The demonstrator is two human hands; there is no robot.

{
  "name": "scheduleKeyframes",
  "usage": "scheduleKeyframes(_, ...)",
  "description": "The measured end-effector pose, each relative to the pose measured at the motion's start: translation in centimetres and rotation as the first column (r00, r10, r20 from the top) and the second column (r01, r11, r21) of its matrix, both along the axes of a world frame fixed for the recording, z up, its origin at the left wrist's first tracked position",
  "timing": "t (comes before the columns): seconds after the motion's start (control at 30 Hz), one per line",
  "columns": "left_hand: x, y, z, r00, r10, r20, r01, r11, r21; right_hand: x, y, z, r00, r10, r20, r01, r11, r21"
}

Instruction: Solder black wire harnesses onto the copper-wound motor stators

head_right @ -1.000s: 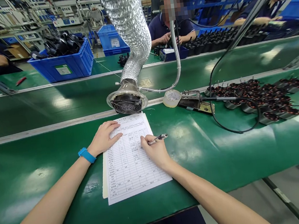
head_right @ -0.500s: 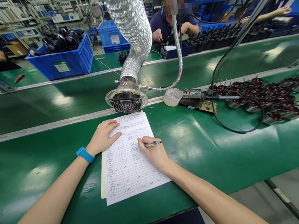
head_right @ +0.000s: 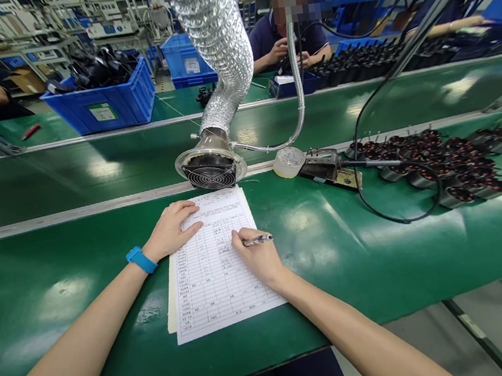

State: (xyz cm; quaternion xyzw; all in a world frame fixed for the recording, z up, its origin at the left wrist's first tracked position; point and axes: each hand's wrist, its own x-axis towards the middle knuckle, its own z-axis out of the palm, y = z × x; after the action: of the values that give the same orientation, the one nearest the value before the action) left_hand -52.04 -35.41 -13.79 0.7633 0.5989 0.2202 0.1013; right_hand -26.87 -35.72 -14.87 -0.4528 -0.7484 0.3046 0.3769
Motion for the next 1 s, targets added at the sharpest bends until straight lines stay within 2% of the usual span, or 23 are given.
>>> scheduleKeyframes(0.2, 0.02, 0.0, -0.07, 1.0, -0.005, 0.006, 0.004, 1.0, 0.009, 0.03, 0.02, -0.02, 0.999, 0.039, 0.034, -0.039, 0.999, 0.015)
scheduleKeyframes(0.37, -0.01, -0.04, 0.0, 1.0, -0.003, 0.004, 0.003, 1.0, 0.004, 0.02, -0.03, -0.08, 1.0, 0.004, 0.021, -0.004, 1.0, 0.028)
scheduleKeyframes(0.63, -0.11, 0.03, -0.08, 1.0, -0.01, 0.013, 0.009, 1.0, 0.009, 0.01, -0.14, 0.16, 0.999, 0.03, 0.038, -0.032, 0.999, 0.038)
scheduleKeyframes(1.0, -0.13, 0.05, -0.27, 1.0, -0.01, 0.002, 0.01, 1.0, 0.015, 0.13, 0.11, -0.21, 1.0, 0.002, 0.028, -0.004, 0.998, 0.065)
